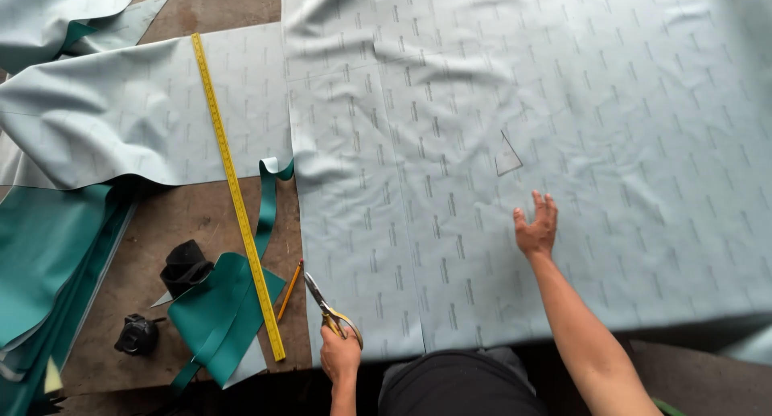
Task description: The person measures a large sheet of light blue fabric on a wooden table using a yellow ruler. They then use a pair of scissors to cut the fabric along the measured lines, separating a rectangular piece from the main roll.
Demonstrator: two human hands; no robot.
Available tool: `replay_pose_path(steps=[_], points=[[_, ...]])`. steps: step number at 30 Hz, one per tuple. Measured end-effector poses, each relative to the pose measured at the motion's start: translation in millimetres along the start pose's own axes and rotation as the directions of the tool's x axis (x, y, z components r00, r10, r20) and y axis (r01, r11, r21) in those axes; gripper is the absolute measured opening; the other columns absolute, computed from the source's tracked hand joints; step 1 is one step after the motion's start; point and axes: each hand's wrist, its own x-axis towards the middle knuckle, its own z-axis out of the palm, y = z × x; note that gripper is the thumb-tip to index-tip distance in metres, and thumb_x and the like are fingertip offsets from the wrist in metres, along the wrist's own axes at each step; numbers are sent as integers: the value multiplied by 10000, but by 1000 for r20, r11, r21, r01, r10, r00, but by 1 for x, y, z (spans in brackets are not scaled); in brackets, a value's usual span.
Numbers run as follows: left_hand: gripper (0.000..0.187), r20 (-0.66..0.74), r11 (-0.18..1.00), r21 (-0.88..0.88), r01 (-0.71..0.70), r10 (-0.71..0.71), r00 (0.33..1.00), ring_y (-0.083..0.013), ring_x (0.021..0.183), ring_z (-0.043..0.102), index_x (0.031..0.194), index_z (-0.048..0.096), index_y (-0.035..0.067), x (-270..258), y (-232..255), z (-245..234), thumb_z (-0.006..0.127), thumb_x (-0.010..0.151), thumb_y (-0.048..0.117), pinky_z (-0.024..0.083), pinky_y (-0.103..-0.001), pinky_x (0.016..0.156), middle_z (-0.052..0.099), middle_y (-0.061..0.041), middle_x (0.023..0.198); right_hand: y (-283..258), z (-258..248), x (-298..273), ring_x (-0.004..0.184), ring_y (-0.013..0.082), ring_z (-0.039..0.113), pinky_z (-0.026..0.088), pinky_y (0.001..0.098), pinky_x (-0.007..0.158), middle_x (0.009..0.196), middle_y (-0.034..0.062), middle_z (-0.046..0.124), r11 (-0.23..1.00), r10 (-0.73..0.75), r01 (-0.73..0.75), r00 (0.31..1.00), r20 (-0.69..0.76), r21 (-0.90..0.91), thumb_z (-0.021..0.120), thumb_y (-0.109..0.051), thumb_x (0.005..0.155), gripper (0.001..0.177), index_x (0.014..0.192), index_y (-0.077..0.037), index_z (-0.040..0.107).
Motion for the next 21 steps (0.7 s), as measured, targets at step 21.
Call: replay_pose_path(steps=[21], points=[[420,-161,821,-72,-567,552,819,-286,1068,723,1116,568,15,-83,31,92,758,974,361,555,-478,904,699,-102,1126,232,-271,-268,975,172,724,561,332,812,1173,31,734,154,980,-697,196,-22,700,719,-529,929,594,1347,-110,660]])
